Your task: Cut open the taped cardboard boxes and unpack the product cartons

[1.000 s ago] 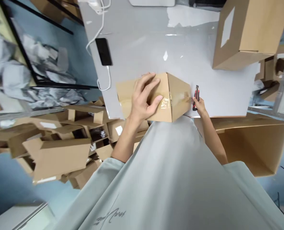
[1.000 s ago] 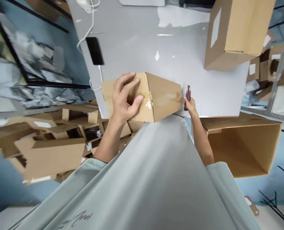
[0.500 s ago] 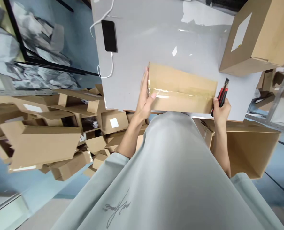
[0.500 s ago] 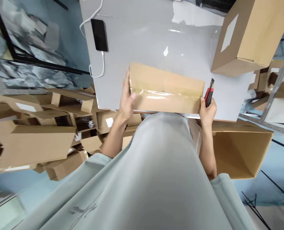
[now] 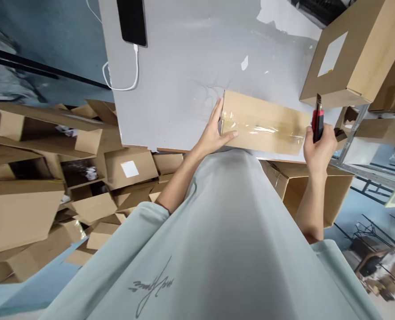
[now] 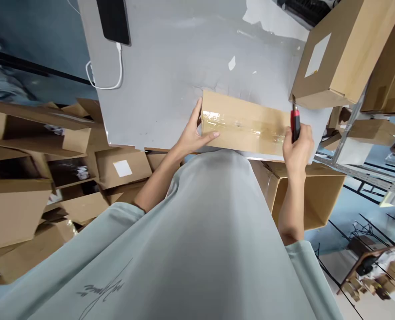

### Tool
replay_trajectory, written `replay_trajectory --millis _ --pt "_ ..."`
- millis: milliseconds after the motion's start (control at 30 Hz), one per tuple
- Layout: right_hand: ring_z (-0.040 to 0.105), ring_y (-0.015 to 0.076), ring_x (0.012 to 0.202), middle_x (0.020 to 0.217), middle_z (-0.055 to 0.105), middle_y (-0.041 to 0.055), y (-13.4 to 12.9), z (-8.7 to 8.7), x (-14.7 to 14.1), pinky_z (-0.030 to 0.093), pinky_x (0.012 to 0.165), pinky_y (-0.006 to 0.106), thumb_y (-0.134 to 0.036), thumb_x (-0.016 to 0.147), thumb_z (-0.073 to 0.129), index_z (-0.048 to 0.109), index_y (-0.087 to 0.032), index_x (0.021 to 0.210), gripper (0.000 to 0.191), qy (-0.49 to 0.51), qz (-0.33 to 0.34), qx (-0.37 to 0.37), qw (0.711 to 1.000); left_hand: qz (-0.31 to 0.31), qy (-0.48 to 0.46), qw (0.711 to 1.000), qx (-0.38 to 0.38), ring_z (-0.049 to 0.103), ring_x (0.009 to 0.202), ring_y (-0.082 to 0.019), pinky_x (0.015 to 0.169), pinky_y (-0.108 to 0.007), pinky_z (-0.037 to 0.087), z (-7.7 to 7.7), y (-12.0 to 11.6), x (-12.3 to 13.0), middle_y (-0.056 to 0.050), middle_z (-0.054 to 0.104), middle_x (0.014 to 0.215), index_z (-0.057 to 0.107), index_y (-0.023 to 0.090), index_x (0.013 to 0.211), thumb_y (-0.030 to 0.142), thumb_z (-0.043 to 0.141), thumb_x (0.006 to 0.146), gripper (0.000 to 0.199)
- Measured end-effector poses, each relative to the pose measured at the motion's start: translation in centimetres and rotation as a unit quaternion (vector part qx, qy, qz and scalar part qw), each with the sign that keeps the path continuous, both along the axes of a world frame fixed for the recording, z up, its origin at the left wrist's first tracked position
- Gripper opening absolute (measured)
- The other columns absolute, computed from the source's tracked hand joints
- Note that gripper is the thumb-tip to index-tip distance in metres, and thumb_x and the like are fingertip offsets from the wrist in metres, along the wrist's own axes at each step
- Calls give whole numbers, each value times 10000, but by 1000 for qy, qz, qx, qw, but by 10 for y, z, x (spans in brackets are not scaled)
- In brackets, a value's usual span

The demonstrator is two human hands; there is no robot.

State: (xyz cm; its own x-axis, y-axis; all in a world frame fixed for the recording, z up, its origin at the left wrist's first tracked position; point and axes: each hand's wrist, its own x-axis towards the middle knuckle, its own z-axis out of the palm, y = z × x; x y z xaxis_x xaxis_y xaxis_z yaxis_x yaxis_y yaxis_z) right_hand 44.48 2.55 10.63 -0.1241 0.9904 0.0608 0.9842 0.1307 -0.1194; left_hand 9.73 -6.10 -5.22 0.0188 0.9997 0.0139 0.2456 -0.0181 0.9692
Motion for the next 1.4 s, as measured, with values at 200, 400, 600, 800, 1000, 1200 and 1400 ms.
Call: replay_trajectory --millis 200,400,600,800,1000,1200,1400 --pt "770 313 1074 1304 813 144 -6 41 -97 542 871 364 -447 1210 440 610 -232 1658 525 -30 236 -200 950 -16 -46 999 4 183 1825 -409 1473 -622 260 0 0 -9 -138 173 1967 119 372 1893 914 704 961 1226" --pt "731 253 899 1224 817 112 -1 53 -145 416 747 325 -354 1228 427 577 -328 1733 527 -178 330 -261 890 -64 -66 996 -13 96 1827 -467 1464 -699 222 12 3 -22 -121 153 1972 323 383 1851 940 759 898 1187" --pt "696 242 835 1095 813 87 9 64 -157 359 722 345 -357 1222 436 587 -350 1714 514 -249 349 -260 865 -81 -93 992 -16 113 1821 -488 1464 -725 207 13 3 -24 -99 161 1973 390 404 1822 945 804 852 1185" --pt "695 240 824 1079 807 87 16 67 -161 340 723 356 -342 1223 430 573 -346 1720 518 -249 357 -266 860 -74 -97 993 -7 133 1817 -491 1462 -718 238 8 3 -21 -85 177 1971 414 403 1810 952 797 853 1169" --pt "729 273 898 1103 814 95 29 66 -177 369 774 372 -325 1210 433 652 -340 1647 490 -231 348 -299 858 -63 -103 993 -10 161 1814 -489 1468 -711 230 5 6 -21 -70 194 1968 417 434 1802 955 823 820 1184" --pt "744 290 966 1132 815 104 32 63 -176 365 813 386 -312 1211 454 658 -340 1650 485 -230 355 -310 851 -67 -90 994 -11 189 1810 -483 1447 -708 277 6 5 -26 -102 249 1953 407 415 1811 926 832 847 1170" --pt "741 287 958 1112 829 134 39 65 -135 338 782 386 -218 1187 404 654 -302 1651 534 -294 359 -314 828 -71 -36 997 -21 167 1821 -449 1454 -652 279 3 1 -30 -104 218 1961 318 418 1848 918 772 912 1154"
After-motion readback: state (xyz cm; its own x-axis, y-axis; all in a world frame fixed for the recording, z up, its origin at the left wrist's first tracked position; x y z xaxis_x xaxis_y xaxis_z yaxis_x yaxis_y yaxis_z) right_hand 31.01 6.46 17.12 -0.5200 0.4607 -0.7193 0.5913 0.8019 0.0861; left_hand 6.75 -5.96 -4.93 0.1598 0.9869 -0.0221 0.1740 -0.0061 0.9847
